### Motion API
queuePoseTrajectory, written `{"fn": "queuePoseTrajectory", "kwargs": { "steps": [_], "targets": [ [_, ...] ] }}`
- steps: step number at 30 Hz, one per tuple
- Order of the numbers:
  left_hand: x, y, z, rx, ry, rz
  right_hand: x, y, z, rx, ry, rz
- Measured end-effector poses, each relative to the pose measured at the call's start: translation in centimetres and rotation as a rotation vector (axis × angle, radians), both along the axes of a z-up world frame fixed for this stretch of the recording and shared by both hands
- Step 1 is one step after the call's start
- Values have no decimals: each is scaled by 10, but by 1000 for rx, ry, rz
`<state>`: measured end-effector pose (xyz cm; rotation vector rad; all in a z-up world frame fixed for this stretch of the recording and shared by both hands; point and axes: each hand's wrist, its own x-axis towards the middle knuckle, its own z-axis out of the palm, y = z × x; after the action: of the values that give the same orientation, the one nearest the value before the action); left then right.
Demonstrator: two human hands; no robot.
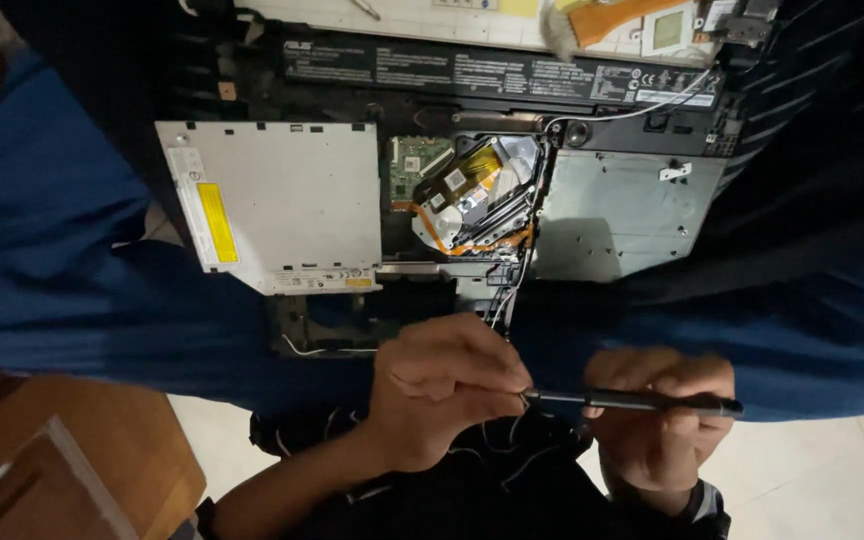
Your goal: Connecting internal ribbon cables and components inside a laptop chassis.
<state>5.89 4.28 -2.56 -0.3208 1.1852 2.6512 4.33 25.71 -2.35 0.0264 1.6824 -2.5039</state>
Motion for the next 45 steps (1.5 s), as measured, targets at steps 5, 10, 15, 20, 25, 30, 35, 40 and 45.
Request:
{"fn": "queuePoseTrajectory", "kwargs": {
  "steps": [5, 10, 15, 20, 25, 30, 35, 40, 45],
  "targets": [
    [4, 0, -1, 44, -5, 25, 7, -8, 6, 54, -9, -32],
    [3, -1, -4, 4, 37, 47, 18, -8, -2, -8, 29, -52],
    [2, -3, -3, 20, 39, 39, 18, -12, 2, -24, 23, -39],
    [-1, -5, 3, 24, 88, 4, 16, -11, 8, -66, -22, -84],
    [-3, -5, -3, -9, 107, 30, 9, -7, 13, 57, 6, -109],
    [-8, -6, -3, 46, 3, 118, 6, -12, 22, 201, 62, -131],
    [-30, -26, -8, -1035, 375, 218, -3, 14, 10, 453, 221, -91],
    [-51, -35, -14, -1398, 586, 0, -43, 17, 35, 776, 420, 259],
    [-58, -36, -4, -1271, 535, 1, -50, 12, 37, 809, 388, 292]
  ]
}}
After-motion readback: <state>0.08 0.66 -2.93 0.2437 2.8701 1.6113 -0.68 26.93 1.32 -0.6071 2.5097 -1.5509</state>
